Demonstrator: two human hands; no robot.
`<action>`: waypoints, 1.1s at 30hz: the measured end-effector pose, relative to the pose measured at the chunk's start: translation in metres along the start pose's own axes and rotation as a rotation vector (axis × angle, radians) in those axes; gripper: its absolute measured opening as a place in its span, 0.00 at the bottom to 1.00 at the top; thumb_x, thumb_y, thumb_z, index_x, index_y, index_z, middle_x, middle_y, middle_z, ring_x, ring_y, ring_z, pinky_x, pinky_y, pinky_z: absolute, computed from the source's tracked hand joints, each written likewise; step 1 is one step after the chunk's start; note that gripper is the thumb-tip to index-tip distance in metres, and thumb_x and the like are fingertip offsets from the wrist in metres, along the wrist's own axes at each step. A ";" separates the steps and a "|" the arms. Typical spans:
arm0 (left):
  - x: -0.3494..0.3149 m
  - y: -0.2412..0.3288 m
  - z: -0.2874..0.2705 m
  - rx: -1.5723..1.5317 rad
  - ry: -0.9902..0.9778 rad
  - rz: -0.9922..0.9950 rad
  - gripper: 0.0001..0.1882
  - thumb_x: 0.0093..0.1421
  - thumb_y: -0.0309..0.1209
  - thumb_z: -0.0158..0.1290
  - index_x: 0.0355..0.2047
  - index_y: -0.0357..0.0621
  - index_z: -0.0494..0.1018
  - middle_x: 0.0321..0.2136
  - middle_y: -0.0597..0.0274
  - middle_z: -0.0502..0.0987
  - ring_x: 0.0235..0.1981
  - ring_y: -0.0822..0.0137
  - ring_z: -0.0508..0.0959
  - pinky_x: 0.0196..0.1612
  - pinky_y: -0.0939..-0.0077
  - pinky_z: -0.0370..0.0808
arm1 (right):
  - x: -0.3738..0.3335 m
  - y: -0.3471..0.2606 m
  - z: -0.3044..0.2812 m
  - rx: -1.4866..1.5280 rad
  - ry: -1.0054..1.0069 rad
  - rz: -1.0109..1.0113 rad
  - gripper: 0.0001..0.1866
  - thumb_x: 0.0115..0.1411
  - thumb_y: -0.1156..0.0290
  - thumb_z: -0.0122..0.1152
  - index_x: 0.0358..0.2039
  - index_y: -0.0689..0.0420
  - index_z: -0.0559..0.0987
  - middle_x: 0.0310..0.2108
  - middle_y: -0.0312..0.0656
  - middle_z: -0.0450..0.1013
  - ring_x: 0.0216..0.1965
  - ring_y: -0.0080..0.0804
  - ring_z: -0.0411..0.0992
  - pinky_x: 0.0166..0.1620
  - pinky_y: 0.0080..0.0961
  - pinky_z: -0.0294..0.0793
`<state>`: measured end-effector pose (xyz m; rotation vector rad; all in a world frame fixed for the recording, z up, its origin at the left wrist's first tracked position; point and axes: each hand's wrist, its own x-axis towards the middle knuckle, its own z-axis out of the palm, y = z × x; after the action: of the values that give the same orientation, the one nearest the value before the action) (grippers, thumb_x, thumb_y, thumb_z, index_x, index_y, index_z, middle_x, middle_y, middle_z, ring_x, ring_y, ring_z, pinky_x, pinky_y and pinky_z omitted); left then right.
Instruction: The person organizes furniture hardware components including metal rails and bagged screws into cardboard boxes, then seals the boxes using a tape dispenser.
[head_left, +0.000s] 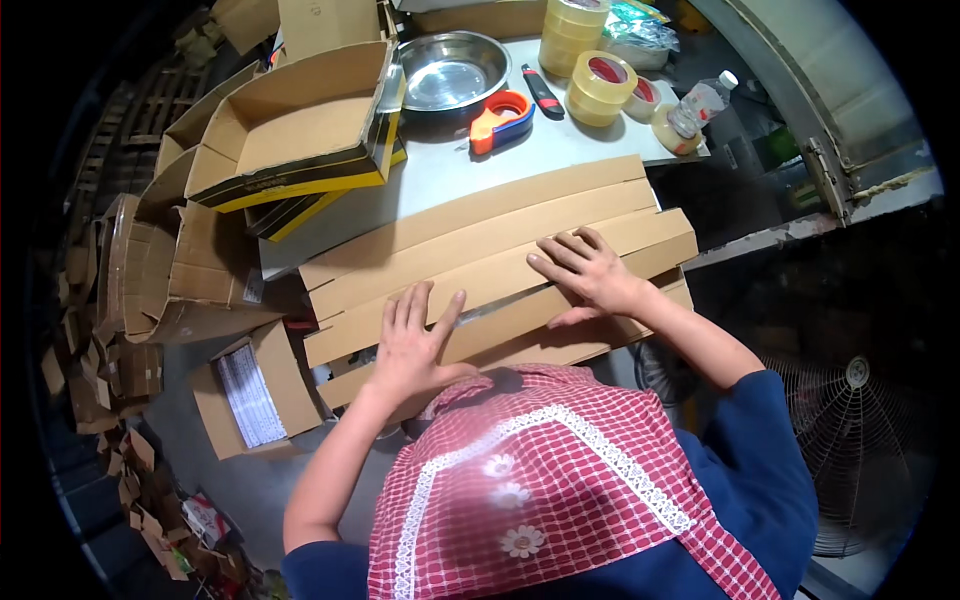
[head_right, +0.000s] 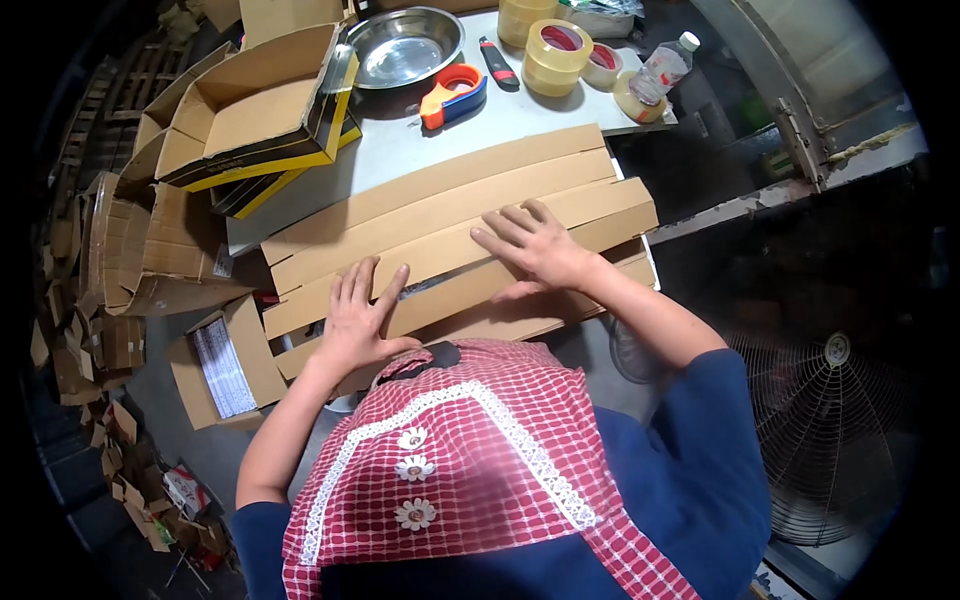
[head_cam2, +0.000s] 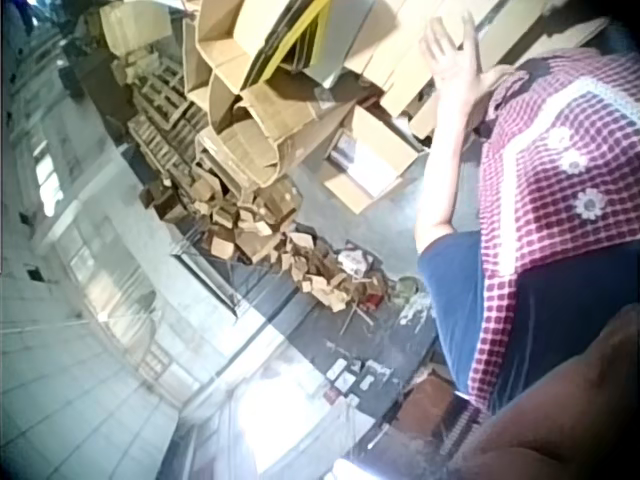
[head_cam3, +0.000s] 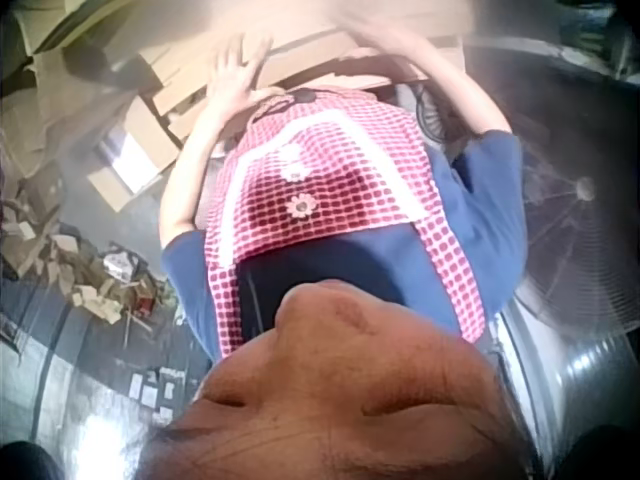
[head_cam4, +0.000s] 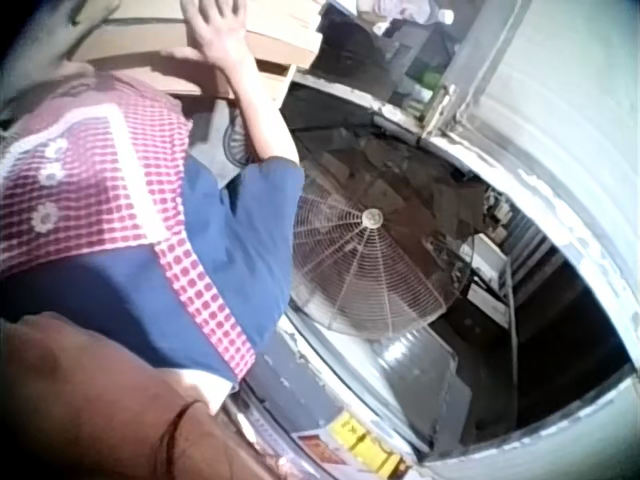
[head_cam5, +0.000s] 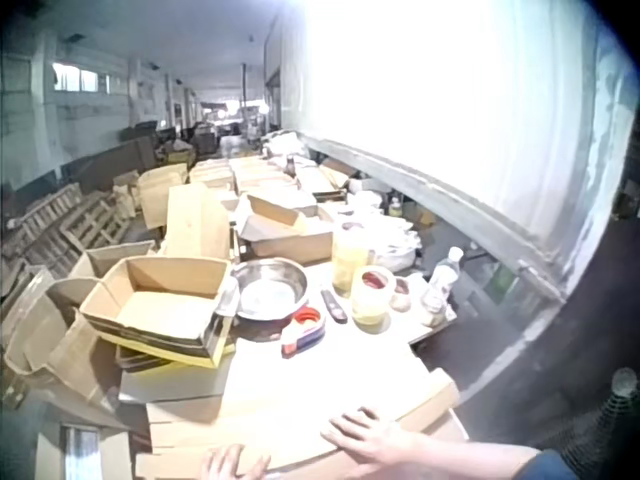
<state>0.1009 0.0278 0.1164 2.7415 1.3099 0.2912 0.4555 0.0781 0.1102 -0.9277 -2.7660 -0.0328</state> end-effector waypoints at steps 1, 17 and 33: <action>-0.003 -0.011 0.004 0.005 -0.014 0.025 0.57 0.47 0.63 0.65 0.73 0.54 0.59 0.61 0.37 0.63 0.58 0.38 0.66 0.62 0.45 0.64 | 0.003 0.001 0.001 0.003 0.024 -0.011 0.53 0.53 0.28 0.60 0.67 0.58 0.67 0.61 0.53 0.69 0.60 0.50 0.69 0.61 0.55 0.64; 0.008 -0.026 0.008 -0.052 -0.063 0.008 0.58 0.50 0.63 0.63 0.73 0.42 0.57 0.60 0.45 0.65 0.57 0.46 0.66 0.62 0.47 0.61 | 0.014 0.004 -0.004 0.081 -0.152 0.078 0.57 0.49 0.33 0.65 0.73 0.51 0.59 0.65 0.51 0.63 0.65 0.50 0.63 0.66 0.55 0.57; -0.014 -0.011 0.021 -0.094 0.151 0.114 0.40 0.50 0.50 0.68 0.61 0.48 0.72 0.69 0.36 0.57 0.69 0.38 0.61 0.71 0.42 0.56 | 0.004 -0.006 0.008 -0.052 -0.165 0.080 0.55 0.53 0.24 0.55 0.75 0.39 0.57 0.74 0.51 0.52 0.70 0.54 0.57 0.70 0.58 0.51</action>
<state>0.0882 0.0241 0.0925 2.7656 1.1411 0.5642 0.4476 0.0767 0.1039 -1.1010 -2.8875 -0.0160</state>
